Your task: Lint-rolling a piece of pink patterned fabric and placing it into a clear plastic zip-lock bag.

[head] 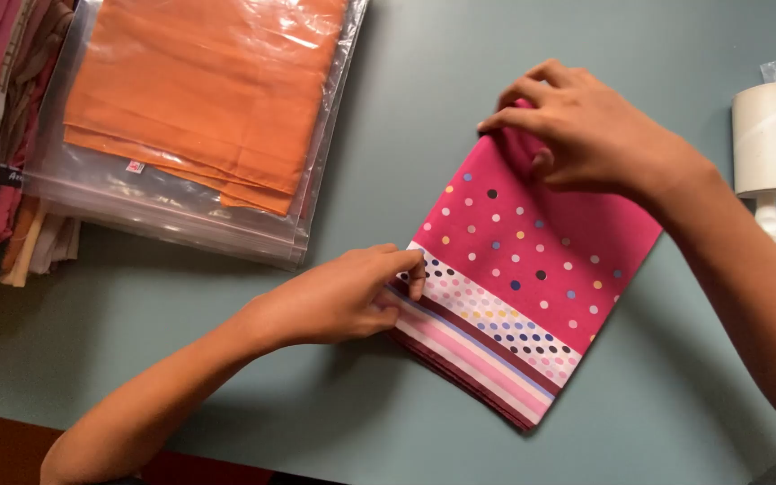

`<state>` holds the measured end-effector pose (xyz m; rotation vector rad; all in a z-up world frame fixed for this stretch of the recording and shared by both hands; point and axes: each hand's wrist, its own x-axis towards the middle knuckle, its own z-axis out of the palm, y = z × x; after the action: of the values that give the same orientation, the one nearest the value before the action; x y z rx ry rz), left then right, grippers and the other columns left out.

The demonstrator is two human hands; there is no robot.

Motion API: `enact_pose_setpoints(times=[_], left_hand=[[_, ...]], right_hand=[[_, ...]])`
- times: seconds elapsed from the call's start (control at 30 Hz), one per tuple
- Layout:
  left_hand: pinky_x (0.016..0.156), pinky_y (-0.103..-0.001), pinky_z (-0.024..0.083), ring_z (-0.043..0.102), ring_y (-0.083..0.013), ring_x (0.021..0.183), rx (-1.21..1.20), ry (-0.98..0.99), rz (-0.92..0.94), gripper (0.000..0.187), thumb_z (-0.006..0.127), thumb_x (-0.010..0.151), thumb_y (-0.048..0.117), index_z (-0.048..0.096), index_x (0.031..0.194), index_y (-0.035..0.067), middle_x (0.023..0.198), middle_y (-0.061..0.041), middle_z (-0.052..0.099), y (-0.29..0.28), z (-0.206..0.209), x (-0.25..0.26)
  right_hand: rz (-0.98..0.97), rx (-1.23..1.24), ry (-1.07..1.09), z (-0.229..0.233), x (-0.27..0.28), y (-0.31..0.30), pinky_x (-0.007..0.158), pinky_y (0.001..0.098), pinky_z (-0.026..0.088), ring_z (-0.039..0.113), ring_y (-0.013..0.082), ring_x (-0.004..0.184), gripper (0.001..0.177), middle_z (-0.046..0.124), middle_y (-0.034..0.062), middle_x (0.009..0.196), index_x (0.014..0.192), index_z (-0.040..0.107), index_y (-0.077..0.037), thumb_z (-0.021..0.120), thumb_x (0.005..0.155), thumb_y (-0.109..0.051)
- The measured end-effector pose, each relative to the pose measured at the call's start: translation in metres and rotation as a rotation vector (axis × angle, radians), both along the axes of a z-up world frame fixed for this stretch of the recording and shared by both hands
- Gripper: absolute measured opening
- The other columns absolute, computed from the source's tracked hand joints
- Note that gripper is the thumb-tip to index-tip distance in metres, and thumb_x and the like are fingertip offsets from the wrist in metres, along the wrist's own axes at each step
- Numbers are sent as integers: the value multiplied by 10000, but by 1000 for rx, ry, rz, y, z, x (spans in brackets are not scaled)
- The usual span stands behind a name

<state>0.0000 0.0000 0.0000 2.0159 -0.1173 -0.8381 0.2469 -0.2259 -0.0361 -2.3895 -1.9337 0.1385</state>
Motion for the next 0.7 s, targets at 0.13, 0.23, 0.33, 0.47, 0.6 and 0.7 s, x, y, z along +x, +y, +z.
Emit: enact_pose_setpoints(times=[0.13, 0.23, 0.33, 0.47, 0.6, 0.7], left_hand=[[796, -296, 495, 645, -159, 835, 54, -107, 44, 249, 492, 829, 37, 628, 960, 200, 1023, -1, 660, 7, 6, -2], [801, -352, 504, 617, -207, 958, 168, -360, 66, 329, 468, 820, 36, 738, 956, 164, 946, -20, 654, 15, 7, -2], [708, -422, 490, 537, -272, 873, 358, -732, 42, 176, 604, 891, 64, 736, 959, 157, 871, -33, 615, 20, 23, 1], [656, -408, 486, 590, -316, 808, 462, -1343, 33, 192, 711, 1025, 23, 593, 873, 30, 1043, -127, 667, 12, 69, -4], [730, -404, 605, 657, -295, 812, 472, -1687, -145, 271, 559, 1051, 83, 602, 784, 61, 1097, -214, 696, -15, 92, -28], [801, -323, 559, 642, -247, 844, 551, -1735, -346, 246, 480, 1061, 90, 643, 878, 100, 1060, -201, 704, -34, 48, -33]], right_hand=[[-78, -158, -132, 15, 11, -15, 806, 445, 491, 549, 307, 1103, 414, 660, 20, 1035, 1133, 703, -238, 704, 726, -161], [-128, -171, -195, 39, 11, -35, 739, 411, 501, 593, 288, 1014, 74, 670, -24, 866, 858, 718, -218, 709, 788, -240], [-356, -95, -20, 68, 6, -64, 713, 404, 455, 611, 242, 940, 140, 636, -2, 975, 887, 672, -176, 770, 790, -197], [-321, 443, 104, 49, 10, -132, 1063, 375, 436, 607, 304, 1154, 176, 642, 193, 1257, 1218, 662, 68, 821, 1186, 138], [-265, 646, -59, -15, 27, -208, 1062, 434, 508, 617, 430, 1245, 207, 585, 409, 1398, 1329, 654, 336, 853, 1276, 311], [-229, 461, -282, 31, -45, -149, 1004, 436, 555, 661, 378, 1095, 255, 764, 191, 1177, 1074, 763, 28, 758, 954, 252]])
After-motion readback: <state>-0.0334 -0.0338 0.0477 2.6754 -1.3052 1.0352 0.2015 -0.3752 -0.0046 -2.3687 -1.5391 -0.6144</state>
